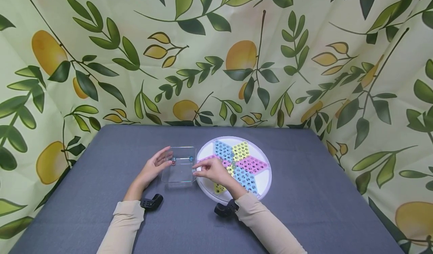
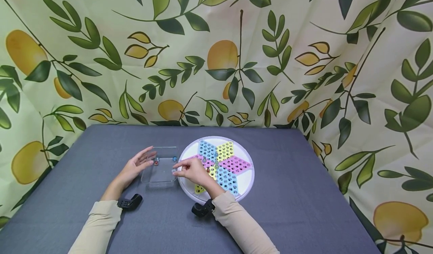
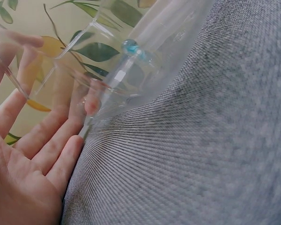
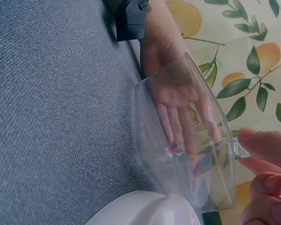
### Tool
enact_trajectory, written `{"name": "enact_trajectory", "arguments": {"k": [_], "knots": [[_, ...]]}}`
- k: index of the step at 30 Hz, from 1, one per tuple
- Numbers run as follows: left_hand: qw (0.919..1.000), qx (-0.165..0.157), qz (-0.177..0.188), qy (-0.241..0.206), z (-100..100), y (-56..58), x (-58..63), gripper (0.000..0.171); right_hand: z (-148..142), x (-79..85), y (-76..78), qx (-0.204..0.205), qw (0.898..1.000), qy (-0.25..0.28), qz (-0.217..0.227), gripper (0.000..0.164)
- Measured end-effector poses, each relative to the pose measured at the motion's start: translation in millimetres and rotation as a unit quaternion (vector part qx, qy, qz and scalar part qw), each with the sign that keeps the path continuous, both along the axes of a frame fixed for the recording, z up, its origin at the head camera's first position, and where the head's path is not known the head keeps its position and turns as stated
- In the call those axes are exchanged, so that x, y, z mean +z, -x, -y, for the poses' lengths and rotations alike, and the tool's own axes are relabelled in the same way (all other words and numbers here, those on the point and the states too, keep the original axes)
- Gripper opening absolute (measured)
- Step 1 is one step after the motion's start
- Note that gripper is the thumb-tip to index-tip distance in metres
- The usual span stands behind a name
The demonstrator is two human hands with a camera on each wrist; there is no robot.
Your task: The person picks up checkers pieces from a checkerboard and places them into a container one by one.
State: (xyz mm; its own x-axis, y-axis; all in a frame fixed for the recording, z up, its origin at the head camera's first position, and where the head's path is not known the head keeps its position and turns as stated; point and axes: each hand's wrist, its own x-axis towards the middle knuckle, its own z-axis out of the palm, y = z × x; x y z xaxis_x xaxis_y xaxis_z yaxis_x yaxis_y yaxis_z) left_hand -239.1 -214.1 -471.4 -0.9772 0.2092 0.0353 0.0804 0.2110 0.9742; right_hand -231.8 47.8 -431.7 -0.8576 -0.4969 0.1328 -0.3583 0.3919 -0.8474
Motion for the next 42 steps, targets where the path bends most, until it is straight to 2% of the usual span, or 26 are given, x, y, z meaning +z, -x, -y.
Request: {"name": "enact_trajectory", "arguments": {"k": [15, 26, 34, 42], "knots": [[1.0000, -0.005, -0.002, -0.002, -0.5, -0.9, 1.1, 0.064, -4.6, -3.0, -3.8, 0.015, 0.999, 0.027, 0.010, 0.024], [1.0000, -0.007, 0.001, -0.004, 0.0, -0.1, 1.1, 0.064, -18.2, -6.3, -5.6, -0.018, 1.000, 0.017, 0.005, 0.022], [1.0000, -0.005, 0.001, 0.002, 0.2, -0.2, 1.7, 0.064, -27.9, -5.7, -4.7, -0.041, 0.998, 0.021, 0.035, 0.024], [1.0000, -0.005, 0.001, 0.000, 0.5, -0.4, 0.2, 0.064, -38.4, -11.0, -5.9, -0.050, 0.999, 0.013, 0.017, 0.024]]}}
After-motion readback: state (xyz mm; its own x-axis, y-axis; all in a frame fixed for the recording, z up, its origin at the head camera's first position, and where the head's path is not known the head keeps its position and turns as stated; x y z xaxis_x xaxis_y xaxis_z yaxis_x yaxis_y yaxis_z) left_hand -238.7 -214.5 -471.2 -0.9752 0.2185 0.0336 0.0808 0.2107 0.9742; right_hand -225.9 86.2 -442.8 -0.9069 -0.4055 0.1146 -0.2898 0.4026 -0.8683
